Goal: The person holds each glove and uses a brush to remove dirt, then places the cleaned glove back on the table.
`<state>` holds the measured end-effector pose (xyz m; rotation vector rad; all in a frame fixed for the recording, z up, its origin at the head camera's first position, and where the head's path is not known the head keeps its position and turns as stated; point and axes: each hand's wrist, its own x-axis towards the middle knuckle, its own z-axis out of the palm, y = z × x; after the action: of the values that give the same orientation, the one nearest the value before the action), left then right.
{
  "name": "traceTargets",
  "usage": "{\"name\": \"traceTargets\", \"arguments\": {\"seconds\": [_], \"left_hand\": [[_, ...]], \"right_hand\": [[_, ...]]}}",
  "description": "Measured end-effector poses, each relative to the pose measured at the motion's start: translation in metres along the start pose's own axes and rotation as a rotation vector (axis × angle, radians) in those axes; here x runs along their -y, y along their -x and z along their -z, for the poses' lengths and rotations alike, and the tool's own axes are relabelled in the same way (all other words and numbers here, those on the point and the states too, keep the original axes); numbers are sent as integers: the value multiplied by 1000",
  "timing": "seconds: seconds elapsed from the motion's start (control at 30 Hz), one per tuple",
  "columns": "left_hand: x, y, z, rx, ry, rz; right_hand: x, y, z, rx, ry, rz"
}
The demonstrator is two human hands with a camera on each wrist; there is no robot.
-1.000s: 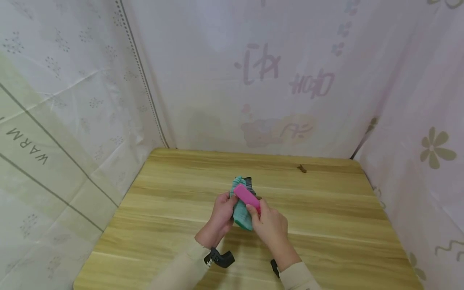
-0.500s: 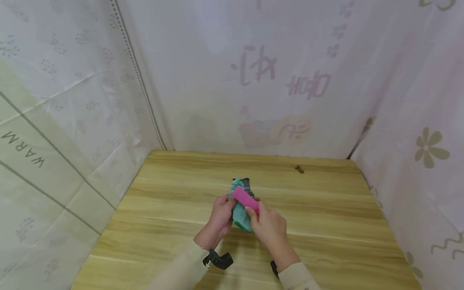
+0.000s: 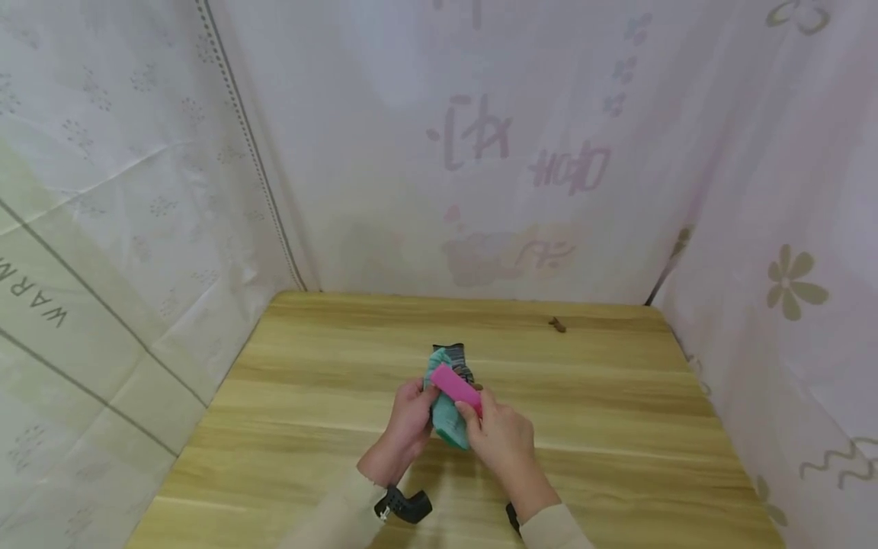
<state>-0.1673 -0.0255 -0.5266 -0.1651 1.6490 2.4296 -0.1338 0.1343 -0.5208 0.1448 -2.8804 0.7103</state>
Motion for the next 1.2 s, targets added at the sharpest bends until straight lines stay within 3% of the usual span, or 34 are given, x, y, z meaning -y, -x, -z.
{"name": "traceTargets", "arguments": {"seconds": [0.3, 0.63, 0.83, 1.2], "left_hand": [[3, 4, 1, -8, -12, 16], [1, 2, -2, 11, 55, 18], [3, 1, -1, 3, 61, 19], [6, 1, 0, 25, 88, 21]], "right_hand": [[-5, 3, -4, 20, 6, -4], [-13, 3, -5, -152, 63, 94], [-16, 2, -7, -157, 75, 113], [-25, 4, -6, -141, 79, 62]]}}
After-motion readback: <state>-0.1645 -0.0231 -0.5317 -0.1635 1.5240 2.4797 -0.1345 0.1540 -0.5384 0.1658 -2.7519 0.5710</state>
